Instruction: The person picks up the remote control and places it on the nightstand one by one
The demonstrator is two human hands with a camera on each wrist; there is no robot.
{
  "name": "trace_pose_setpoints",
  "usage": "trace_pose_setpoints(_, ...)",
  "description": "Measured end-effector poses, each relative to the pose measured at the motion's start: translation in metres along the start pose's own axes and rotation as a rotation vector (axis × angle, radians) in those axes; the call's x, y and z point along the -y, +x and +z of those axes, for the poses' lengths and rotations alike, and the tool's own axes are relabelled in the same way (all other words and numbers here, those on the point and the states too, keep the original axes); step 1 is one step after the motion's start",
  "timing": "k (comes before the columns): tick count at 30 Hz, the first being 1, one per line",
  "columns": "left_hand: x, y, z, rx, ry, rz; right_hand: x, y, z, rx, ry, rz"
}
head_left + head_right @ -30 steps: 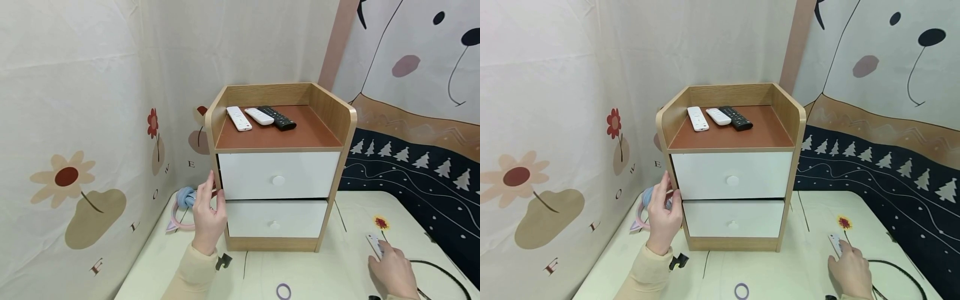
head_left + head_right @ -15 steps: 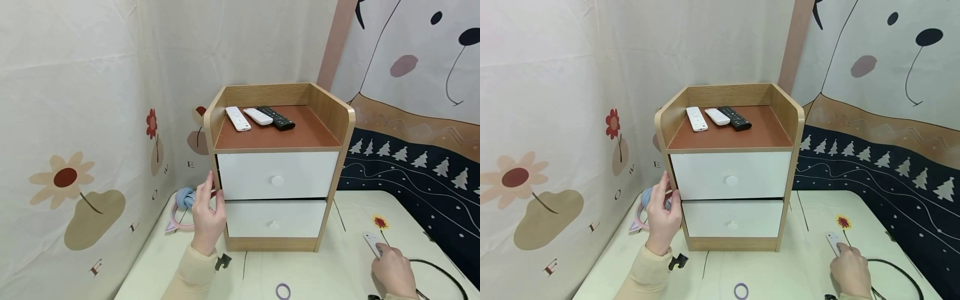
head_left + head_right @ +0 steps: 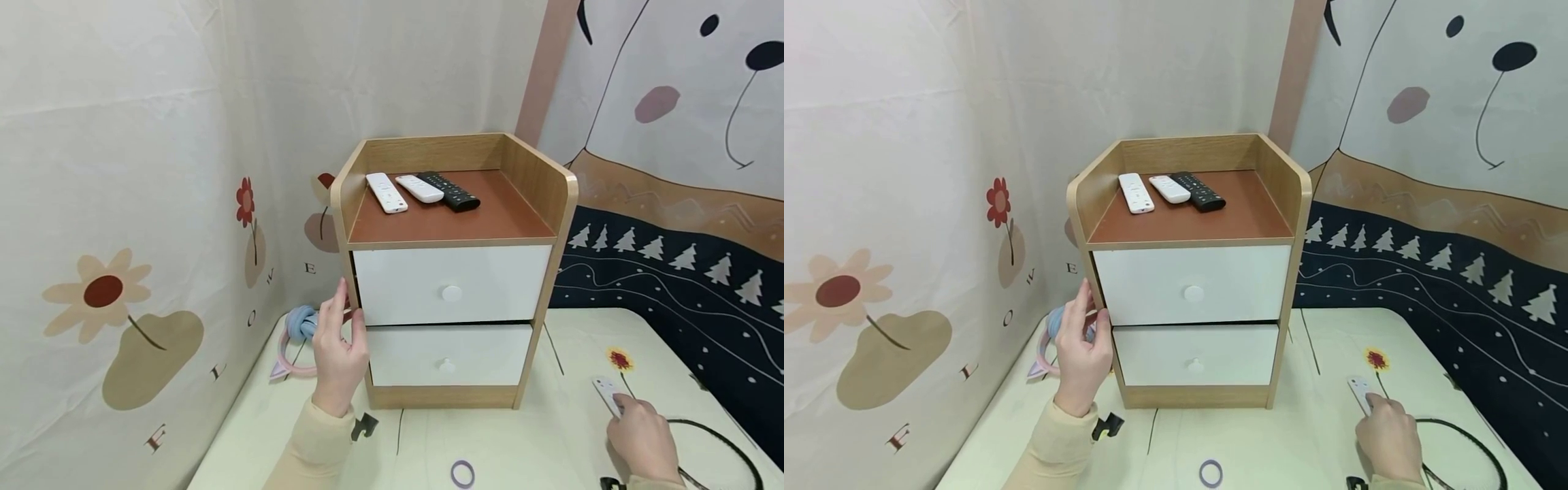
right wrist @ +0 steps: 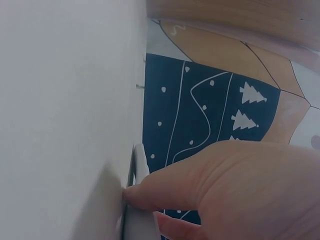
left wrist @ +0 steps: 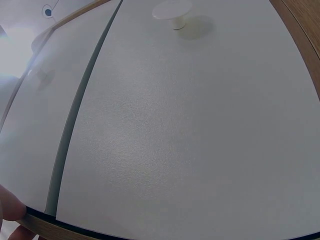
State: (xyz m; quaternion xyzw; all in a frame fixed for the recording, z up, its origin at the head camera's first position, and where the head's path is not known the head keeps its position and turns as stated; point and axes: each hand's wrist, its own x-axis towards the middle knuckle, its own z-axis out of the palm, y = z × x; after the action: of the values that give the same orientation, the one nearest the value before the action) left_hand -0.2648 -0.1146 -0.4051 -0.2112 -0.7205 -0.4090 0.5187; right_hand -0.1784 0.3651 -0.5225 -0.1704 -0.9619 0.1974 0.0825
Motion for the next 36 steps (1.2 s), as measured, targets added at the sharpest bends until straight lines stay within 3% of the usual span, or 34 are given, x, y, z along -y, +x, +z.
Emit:
trace_pose_setpoints(13,-0.002,-0.001,-0.002,0.040,-0.015,-0.067,0.016,-0.003,0.003,-0.132,0.052,-0.009)
trace_pose_setpoints(20,-0.001,0.000,-0.001,0.017,-0.014,-0.039,0.029,-0.006,0.000,-0.307,0.083,-0.139)
trace_pose_setpoints(25,-0.004,0.000,-0.002,0.033,-0.033,-0.062,0.037,-0.010,-0.008,-0.397,0.109,-0.218)
trace_pose_setpoints(31,-0.005,0.000,-0.002,0.032,-0.028,-0.061,0.060,-0.018,-0.026,-0.428,0.135,-0.210)
trace_pose_setpoints(36,-0.003,0.000,-0.002,0.019,-0.028,-0.055,0.084,-0.027,-0.043,-0.580,0.221,-0.254)
